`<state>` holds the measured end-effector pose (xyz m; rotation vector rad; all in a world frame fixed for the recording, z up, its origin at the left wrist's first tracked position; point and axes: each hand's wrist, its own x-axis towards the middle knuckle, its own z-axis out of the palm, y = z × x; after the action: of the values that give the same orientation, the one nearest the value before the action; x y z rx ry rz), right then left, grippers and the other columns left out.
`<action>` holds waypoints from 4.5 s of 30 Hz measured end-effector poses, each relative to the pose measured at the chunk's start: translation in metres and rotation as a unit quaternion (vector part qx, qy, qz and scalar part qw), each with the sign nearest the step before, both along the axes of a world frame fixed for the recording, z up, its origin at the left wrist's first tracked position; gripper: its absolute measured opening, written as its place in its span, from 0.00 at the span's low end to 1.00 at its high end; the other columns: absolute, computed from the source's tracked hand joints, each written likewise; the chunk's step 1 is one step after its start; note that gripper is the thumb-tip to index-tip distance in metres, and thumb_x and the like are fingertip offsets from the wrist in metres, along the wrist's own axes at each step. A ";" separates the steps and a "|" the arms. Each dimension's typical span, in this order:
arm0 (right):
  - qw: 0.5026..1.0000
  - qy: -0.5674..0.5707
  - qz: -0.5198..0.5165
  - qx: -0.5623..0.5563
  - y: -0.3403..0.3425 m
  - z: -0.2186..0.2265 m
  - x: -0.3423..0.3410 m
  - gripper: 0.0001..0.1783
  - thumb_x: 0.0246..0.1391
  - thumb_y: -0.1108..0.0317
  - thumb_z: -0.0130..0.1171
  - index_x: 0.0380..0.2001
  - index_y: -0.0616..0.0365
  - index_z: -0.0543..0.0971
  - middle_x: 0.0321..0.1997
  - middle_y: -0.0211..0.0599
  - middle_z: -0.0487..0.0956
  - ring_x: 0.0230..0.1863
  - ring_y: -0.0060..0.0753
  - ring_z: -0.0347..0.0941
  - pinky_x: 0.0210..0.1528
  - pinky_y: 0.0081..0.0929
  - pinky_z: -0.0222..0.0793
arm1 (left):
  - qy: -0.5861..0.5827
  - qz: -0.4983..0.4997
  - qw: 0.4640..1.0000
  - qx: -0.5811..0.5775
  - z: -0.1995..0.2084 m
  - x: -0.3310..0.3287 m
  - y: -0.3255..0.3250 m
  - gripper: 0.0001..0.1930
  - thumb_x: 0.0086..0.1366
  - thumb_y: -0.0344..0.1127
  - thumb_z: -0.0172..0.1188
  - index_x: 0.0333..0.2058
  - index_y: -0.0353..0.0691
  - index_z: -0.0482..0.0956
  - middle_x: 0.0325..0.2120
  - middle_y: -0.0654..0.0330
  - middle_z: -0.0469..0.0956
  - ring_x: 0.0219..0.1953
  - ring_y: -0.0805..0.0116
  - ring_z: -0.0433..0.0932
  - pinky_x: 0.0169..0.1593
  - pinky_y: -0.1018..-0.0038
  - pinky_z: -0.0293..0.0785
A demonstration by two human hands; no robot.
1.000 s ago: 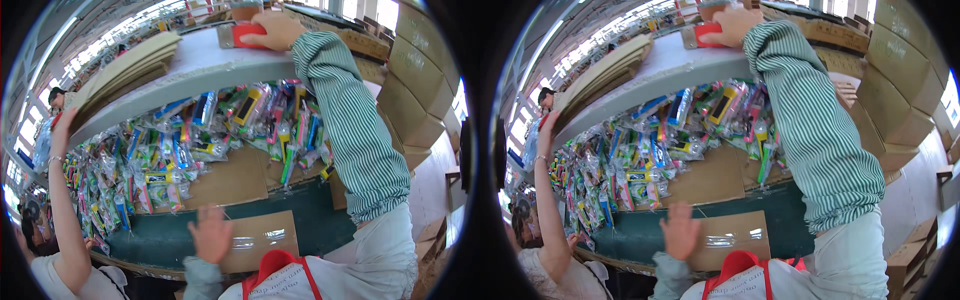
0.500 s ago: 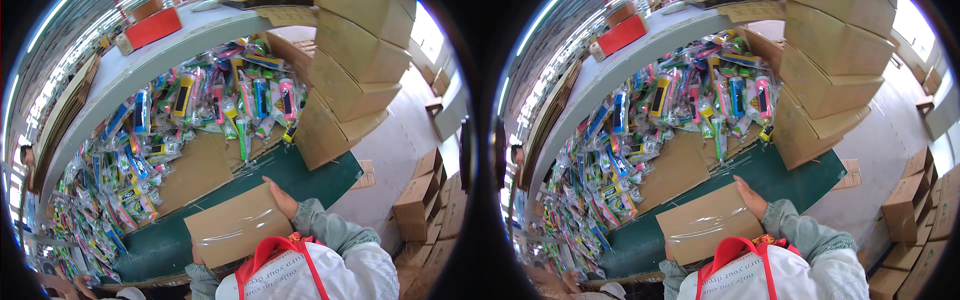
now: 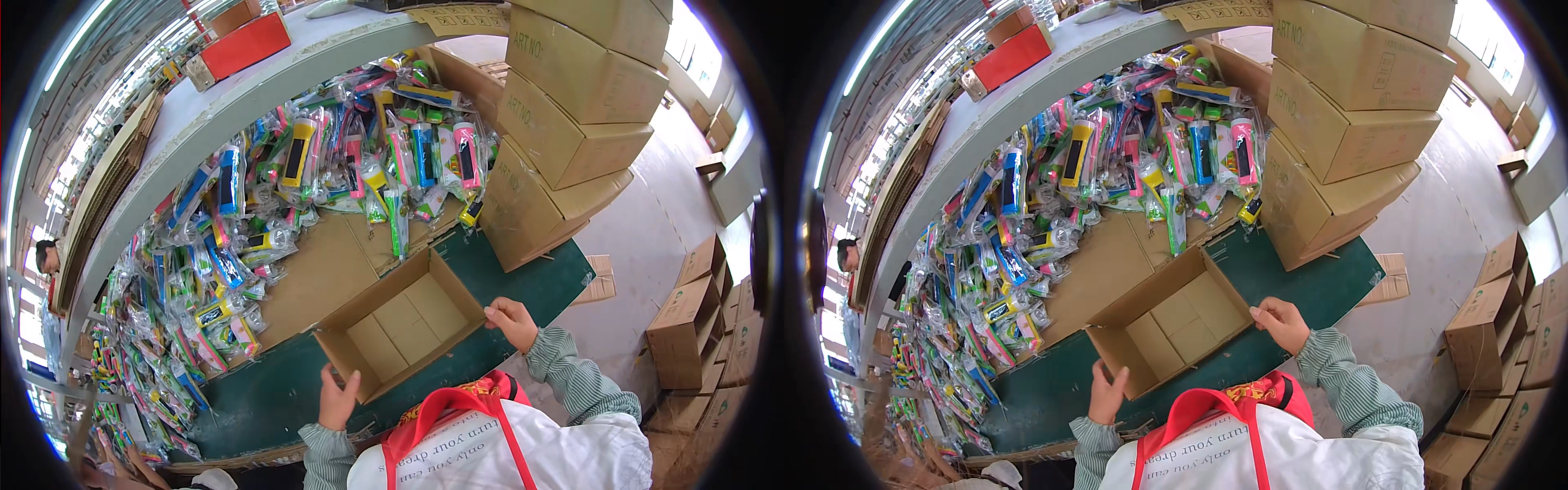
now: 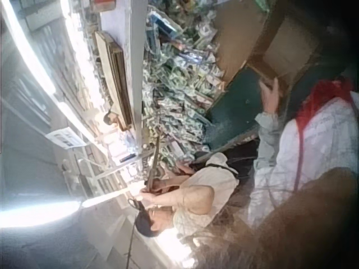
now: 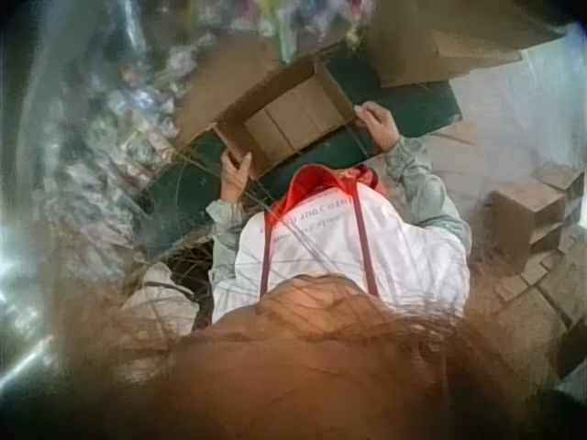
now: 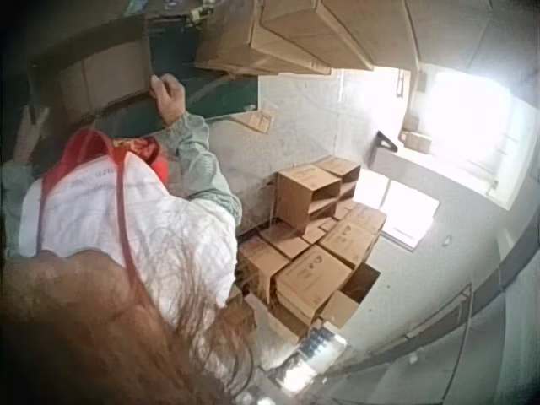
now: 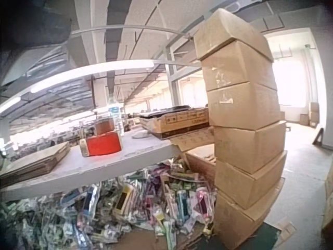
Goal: The person folds a cardboard box, tapes its bottom using a tape dispenser, and fills it with packaged flashlights. The person then tapes the top of the box shut, places it on the floor, and picks up another flat cardboard box.
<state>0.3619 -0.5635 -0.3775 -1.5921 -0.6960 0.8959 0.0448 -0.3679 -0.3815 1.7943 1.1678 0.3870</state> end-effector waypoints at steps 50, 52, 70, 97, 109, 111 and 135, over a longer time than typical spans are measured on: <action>0.967 -0.062 0.244 0.033 0.101 0.084 -0.034 0.26 0.44 0.60 0.65 0.45 0.64 0.74 0.38 0.48 0.80 0.40 0.42 0.78 0.45 0.32 0.72 | -0.087 -0.107 0.989 0.054 0.125 0.045 0.035 0.23 0.55 0.36 0.62 0.47 0.30 0.70 0.36 0.46 0.78 0.39 0.61 0.79 0.43 0.71 0.73; 0.967 -0.054 0.248 -0.016 0.089 0.041 -0.053 0.29 0.44 0.56 0.64 0.44 0.66 0.73 0.37 0.51 0.80 0.39 0.47 0.78 0.44 0.34 0.72 | 0.091 -0.118 0.980 0.128 0.107 0.056 -0.007 0.21 0.54 0.40 0.62 0.41 0.31 0.70 0.29 0.46 0.78 0.32 0.54 0.80 0.37 0.66 0.75; 0.755 -0.494 0.397 -0.167 0.058 -0.029 -0.099 0.15 0.50 0.65 0.50 0.43 0.48 0.74 0.35 0.47 0.77 0.42 0.49 0.74 0.48 0.50 0.66 | 0.522 -0.249 0.816 -0.020 -0.087 0.073 0.015 0.18 0.62 0.40 0.50 0.44 0.30 0.74 0.43 0.46 0.77 0.46 0.57 0.78 0.44 0.66 0.77; 0.705 -0.587 0.372 0.142 0.135 -0.057 -0.122 0.17 0.47 0.64 0.53 0.42 0.55 0.76 0.42 0.40 0.75 0.48 0.46 0.72 0.47 0.44 0.70 | 0.269 -0.244 0.931 -0.025 0.043 0.014 0.091 0.28 0.60 0.62 0.48 0.28 0.39 0.81 0.21 0.47 0.78 0.30 0.45 0.78 0.35 0.58 0.72; 0.724 -0.446 -0.391 -0.353 0.273 -0.044 0.276 0.39 0.43 0.64 0.61 0.57 0.66 0.58 0.54 0.60 0.65 0.56 0.61 0.64 0.53 0.43 0.67 | -0.010 -0.195 0.969 0.153 -0.056 0.355 0.230 0.29 0.49 0.45 0.65 0.46 0.31 0.70 0.38 0.43 0.76 0.41 0.48 0.77 0.43 0.59 0.72; 0.703 -0.367 -0.475 -0.381 0.287 -0.074 0.278 0.42 0.42 0.64 0.62 0.59 0.66 0.56 0.55 0.60 0.65 0.56 0.61 0.64 0.53 0.42 0.67 | 0.002 -0.125 0.985 0.122 -0.074 0.385 0.232 0.30 0.48 0.45 0.66 0.45 0.31 0.69 0.37 0.43 0.76 0.41 0.47 0.77 0.43 0.59 0.72; 0.985 0.115 0.054 0.118 0.157 0.112 0.065 0.37 0.44 0.73 0.61 0.58 0.65 0.60 0.48 0.36 0.72 0.47 0.24 0.68 0.49 0.22 0.65 | -0.244 -0.083 0.944 -0.206 0.141 0.126 0.101 0.28 0.56 0.29 0.63 0.54 0.35 0.63 0.50 0.58 0.70 0.52 0.70 0.70 0.54 0.71 0.66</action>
<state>0.4272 -0.4069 -0.2656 -1.2279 -0.7007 1.0189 0.1710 -0.2673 -0.2408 1.3162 0.6802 0.4209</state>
